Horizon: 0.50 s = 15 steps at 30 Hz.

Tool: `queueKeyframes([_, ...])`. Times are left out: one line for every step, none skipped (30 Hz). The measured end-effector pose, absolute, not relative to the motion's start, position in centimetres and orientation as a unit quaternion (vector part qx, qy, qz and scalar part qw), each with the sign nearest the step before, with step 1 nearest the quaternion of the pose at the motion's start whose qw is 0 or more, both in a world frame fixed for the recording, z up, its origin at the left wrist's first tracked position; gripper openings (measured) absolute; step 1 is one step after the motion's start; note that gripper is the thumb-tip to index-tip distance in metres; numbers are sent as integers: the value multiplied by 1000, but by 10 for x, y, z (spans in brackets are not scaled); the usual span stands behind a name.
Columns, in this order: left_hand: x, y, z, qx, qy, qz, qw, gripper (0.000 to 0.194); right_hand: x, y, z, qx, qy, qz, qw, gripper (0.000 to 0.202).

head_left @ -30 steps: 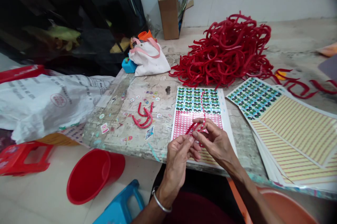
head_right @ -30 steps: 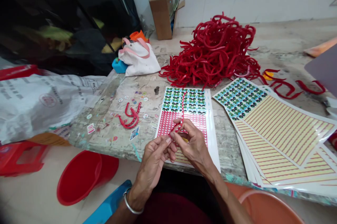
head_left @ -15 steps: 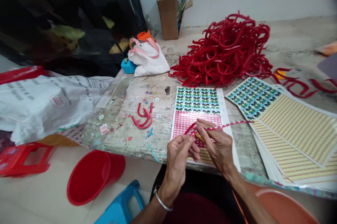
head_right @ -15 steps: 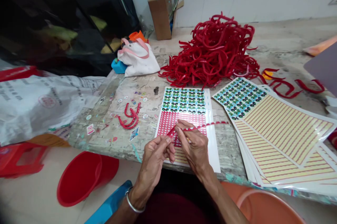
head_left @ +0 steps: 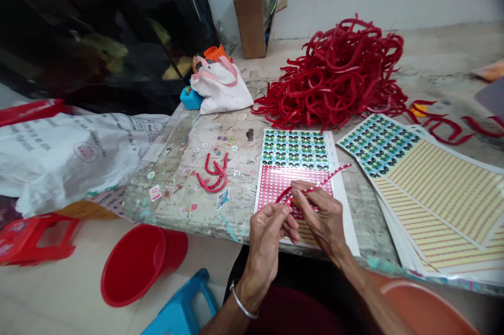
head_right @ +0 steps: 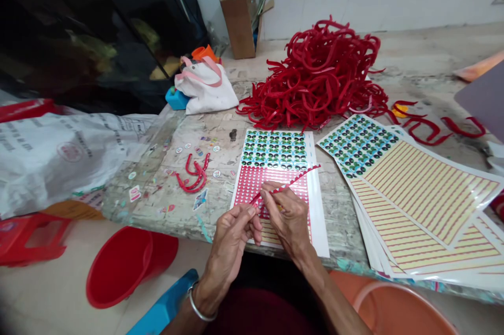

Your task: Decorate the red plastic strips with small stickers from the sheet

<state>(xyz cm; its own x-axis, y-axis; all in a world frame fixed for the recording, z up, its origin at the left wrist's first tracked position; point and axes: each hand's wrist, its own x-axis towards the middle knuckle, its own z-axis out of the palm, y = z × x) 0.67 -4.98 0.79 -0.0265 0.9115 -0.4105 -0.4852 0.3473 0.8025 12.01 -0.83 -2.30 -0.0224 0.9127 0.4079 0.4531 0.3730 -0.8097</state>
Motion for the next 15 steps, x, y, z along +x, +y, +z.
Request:
queueKeyframes([7, -50, 7, 218, 484, 529, 662, 22, 119, -9, -22, -512, -665, 252, 482, 15])
queueKeyframes([7, -51, 7, 217, 483, 531, 662, 22, 118, -10, -22, -518, -654, 268, 482, 15])
queueKeyframes([8, -52, 7, 217, 482, 532, 662, 22, 118, -10, -21, -524, -642, 287, 481, 15])
queueKeyframes([8, -52, 6, 217, 480, 532, 662, 21, 117, -10, -20, -528, -630, 307, 479, 16])
queueKeyframes([7, -53, 6, 219, 478, 532, 663, 21, 117, -10, -19, -532, -617, 330, 477, 17])
queueKeyframes([7, -53, 6, 222, 477, 531, 664, 21, 117, -10, -19, -534, -605, 353, 474, 18])
queueKeyframes([7, -53, 6, 224, 476, 530, 665, 22, 117, -9, -18, -534, -591, 378, 471, 20])
queueKeyframes([7, -53, 6, 227, 475, 530, 665, 22, 117, -9, -18, -534, -576, 403, 470, 21])
queueKeyframes([7, -53, 6, 228, 475, 529, 665, 22, 118, -7, -18, -533, -557, 426, 473, 22])
queueKeyframes([6, -53, 7, 230, 474, 529, 666, 22, 119, -6, -18, -533, -536, 450, 476, 24])
queueKeyframes([6, -54, 7, 230, 472, 529, 666, 22, 120, -5, -19, -534, -513, 473, 478, 25])
queueKeyframes([6, -54, 7, 231, 470, 529, 668, 22, 121, -4, -19, -534, -490, 495, 478, 26])
queueKeyframes([6, -55, 7, 231, 468, 529, 670, 21, 122, -2, -19, -534, -471, 514, 478, 27])
queueKeyframes([6, -55, 8, 232, 464, 527, 673, 21, 123, -1, -19, -533, -457, 529, 477, 28])
queueKeyframes([6, -55, 7, 232, 459, 527, 677, 21, 124, -1, -19, -531, -447, 540, 476, 28])
